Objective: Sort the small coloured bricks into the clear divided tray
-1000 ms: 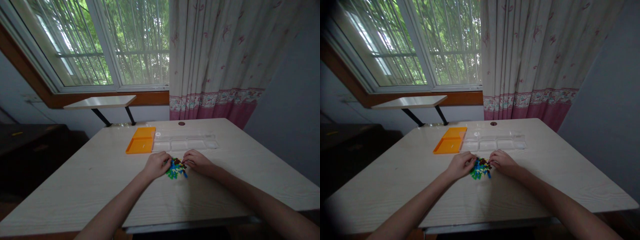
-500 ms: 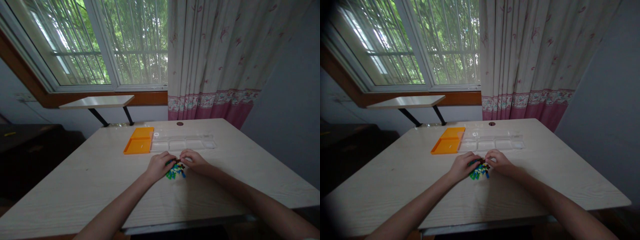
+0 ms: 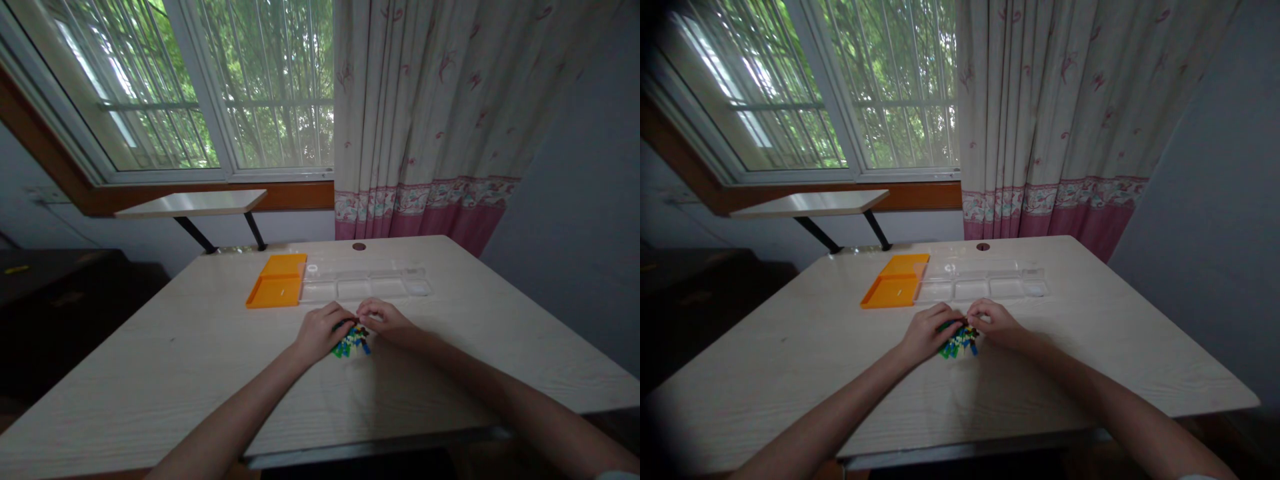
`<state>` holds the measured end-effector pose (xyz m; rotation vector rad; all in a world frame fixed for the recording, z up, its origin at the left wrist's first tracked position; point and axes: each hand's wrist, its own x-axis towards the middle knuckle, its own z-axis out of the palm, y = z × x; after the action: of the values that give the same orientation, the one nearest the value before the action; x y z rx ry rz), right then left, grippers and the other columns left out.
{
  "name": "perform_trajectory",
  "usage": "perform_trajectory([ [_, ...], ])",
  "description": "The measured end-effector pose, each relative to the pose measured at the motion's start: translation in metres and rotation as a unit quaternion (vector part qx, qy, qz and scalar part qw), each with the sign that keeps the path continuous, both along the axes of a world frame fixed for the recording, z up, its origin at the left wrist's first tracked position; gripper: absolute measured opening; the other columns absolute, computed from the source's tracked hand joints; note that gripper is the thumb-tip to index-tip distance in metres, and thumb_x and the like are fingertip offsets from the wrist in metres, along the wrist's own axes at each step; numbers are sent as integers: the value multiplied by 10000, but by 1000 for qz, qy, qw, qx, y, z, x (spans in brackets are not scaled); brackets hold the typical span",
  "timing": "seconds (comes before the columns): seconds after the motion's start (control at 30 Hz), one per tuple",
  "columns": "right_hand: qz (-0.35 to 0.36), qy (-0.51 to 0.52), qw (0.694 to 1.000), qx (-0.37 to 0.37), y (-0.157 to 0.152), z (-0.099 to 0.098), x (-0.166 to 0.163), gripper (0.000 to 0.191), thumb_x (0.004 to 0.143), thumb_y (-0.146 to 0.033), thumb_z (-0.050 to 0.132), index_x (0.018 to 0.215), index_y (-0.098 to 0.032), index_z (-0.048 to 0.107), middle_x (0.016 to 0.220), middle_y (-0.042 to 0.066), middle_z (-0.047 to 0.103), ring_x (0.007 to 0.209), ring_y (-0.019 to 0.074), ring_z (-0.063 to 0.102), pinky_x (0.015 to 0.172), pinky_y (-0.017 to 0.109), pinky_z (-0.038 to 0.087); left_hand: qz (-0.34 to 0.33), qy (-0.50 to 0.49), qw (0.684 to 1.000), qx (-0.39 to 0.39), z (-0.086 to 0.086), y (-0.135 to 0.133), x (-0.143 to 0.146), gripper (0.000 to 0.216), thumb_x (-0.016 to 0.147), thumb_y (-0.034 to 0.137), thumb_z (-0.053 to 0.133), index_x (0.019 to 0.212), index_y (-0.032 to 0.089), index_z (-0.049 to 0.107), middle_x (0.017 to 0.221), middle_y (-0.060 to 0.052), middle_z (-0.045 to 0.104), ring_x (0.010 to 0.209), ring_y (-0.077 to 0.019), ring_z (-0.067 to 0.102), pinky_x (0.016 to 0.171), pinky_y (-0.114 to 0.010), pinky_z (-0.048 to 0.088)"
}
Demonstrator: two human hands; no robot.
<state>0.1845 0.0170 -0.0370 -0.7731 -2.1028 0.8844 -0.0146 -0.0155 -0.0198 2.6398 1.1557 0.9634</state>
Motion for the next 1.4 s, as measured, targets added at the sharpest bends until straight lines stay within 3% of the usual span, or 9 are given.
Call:
perform_trajectory([
  [0.17,-17,-34,999,38,-3,6,4,181,836,-320,496,804,-165,586,830,42,570,816,146,532,765,272,413,23,-52,998,0,2,4,-9,178,839,270,488,908,195,635,813,-31,604,748,-114,564,648,-204,445],
  [0.37,108,-184,971,104,-16,15,15,221,731,-382,629,753,-171,565,733,9,549,687,129,502,638,232,389,127,-178,975,31,12,13,-34,157,807,268,542,872,167,643,780,-26,585,553,-76,465,532,-196,401],
  [0.57,111,-228,958,136,-18,11,16,219,743,-391,619,750,-178,567,708,-3,540,662,119,492,618,220,367,141,-219,964,63,17,12,-36,146,794,249,564,883,168,647,733,-14,561,523,-69,429,508,-194,376],
  [1.1,98,-240,957,129,-17,15,17,148,788,-323,554,810,-178,576,726,10,566,661,122,501,632,228,375,143,-201,968,52,12,16,-38,156,795,277,559,874,171,642,779,-21,570,527,-69,432,521,-195,384],
  [1.4,96,-239,957,132,-17,17,17,134,790,-305,549,811,-181,594,728,17,578,677,128,519,635,233,387,315,-46,948,14,-7,37,-52,201,790,350,520,836,208,654,803,-31,575,732,-161,560,593,-242,406],
])
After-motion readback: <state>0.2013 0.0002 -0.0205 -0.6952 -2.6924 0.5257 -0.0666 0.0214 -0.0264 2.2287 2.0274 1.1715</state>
